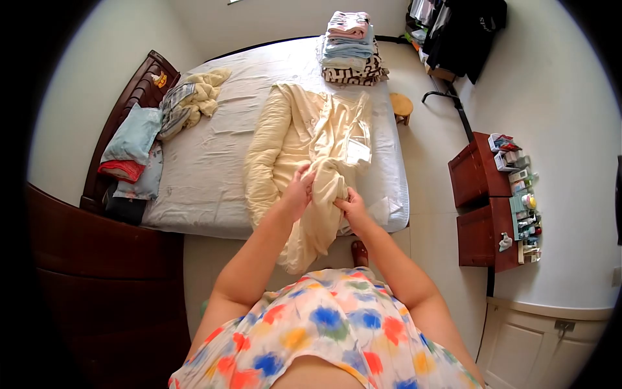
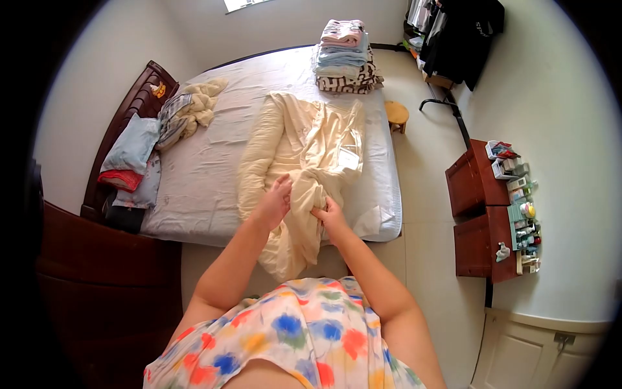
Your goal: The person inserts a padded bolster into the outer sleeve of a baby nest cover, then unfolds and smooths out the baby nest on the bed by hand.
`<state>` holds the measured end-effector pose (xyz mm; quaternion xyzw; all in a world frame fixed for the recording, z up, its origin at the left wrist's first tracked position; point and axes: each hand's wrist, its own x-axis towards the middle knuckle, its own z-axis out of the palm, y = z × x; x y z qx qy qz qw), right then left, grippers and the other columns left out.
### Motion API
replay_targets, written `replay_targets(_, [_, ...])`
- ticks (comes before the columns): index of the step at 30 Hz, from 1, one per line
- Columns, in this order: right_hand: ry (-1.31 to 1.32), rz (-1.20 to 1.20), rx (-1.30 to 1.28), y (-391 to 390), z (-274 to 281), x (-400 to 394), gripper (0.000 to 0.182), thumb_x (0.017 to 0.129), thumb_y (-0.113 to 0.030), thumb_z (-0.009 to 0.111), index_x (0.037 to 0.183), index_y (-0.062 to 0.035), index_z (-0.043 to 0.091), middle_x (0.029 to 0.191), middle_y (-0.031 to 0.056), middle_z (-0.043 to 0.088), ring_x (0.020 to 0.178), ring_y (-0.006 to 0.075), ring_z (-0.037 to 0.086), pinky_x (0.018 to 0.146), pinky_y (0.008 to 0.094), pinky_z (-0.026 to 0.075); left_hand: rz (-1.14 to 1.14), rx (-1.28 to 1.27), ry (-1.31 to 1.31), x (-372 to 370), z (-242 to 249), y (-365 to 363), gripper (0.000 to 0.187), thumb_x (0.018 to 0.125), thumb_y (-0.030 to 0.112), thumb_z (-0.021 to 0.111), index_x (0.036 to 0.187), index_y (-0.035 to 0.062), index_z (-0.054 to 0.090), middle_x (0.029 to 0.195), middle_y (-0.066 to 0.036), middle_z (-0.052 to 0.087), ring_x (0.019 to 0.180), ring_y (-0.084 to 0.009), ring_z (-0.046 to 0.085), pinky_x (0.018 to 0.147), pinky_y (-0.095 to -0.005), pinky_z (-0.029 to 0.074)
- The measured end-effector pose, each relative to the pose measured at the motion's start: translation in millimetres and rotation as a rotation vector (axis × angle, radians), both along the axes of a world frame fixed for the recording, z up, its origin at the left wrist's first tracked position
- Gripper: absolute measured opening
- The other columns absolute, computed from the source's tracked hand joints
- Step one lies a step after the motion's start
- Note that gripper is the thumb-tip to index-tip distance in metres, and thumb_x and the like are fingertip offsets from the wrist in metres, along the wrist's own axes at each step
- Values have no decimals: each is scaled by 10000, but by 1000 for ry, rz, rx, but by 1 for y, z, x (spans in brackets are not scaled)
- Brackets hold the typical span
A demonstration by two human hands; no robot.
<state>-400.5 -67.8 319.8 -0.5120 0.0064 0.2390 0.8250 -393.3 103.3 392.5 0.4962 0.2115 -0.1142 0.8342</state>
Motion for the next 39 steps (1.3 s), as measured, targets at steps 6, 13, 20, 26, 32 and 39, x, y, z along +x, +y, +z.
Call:
replay_targets(6, [37, 168, -90, 10, 6, 8, 317, 861, -116, 583, 1171, -87, 526, 1043, 13, 612, 939, 108, 584, 808, 259, 468, -247, 104, 53, -20, -54, -8, 358, 914, 254, 586, 1200, 49, 523, 1084, -81, 616, 949, -205, 619, 822, -342, 505])
replay_targets(13, [170, 291, -157, 9, -18, -4, 252, 829, -172, 546, 1067, -91, 566, 960, -2, 592, 845, 102, 542, 776, 259, 433, -285, -180, 338, -22, -77, -10, 202, 883, 203, 587, 1035, 69, 581, 894, -40, 629, 773, -140, 604, 683, -282, 492])
replay_targets(20, [-691, 174, -754, -14, -44, -15, 162, 786, -128, 552, 896, -29, 618, 930, 41, 578, 855, 135, 541, 786, 313, 447, -514, -36, 118, -18, -79, -10, 409, 763, -14, 616, 1160, 51, 541, 970, -42, 623, 899, -140, 605, 753, -286, 502])
replay_targets(26, [-546, 175, -412, -26, -51, 19, 202, 725, 9, 526, 893, 2, 637, 940, 81, 615, 844, 160, 591, 799, 277, 476, -326, 225, 126, -14, -78, -24, 537, 662, -92, 570, 1185, 32, 558, 935, -42, 601, 856, -140, 583, 722, -262, 478])
replay_targets(32, [-604, -85, -694, -71, -25, 61, 366, 765, -17, 579, 1130, -47, 579, 1051, 74, 608, 1034, 229, 568, 946, 373, 429, -214, 349, 54, -13, -62, 19, 508, 668, -65, 541, 1167, 22, 581, 928, -40, 599, 798, -117, 548, 681, -250, 460])
replay_targets(39, [-1077, 437, -926, 2, 13, 67, 421, 798, -165, 648, 1211, -204, 572, 1161, 65, 605, 1180, 250, 520, 1087, 594, 214, -339, 492, -119, -20, -34, 46, 492, 645, -111, 521, 1110, 35, 591, 977, -15, 608, 898, -112, 565, 772, -236, 453])
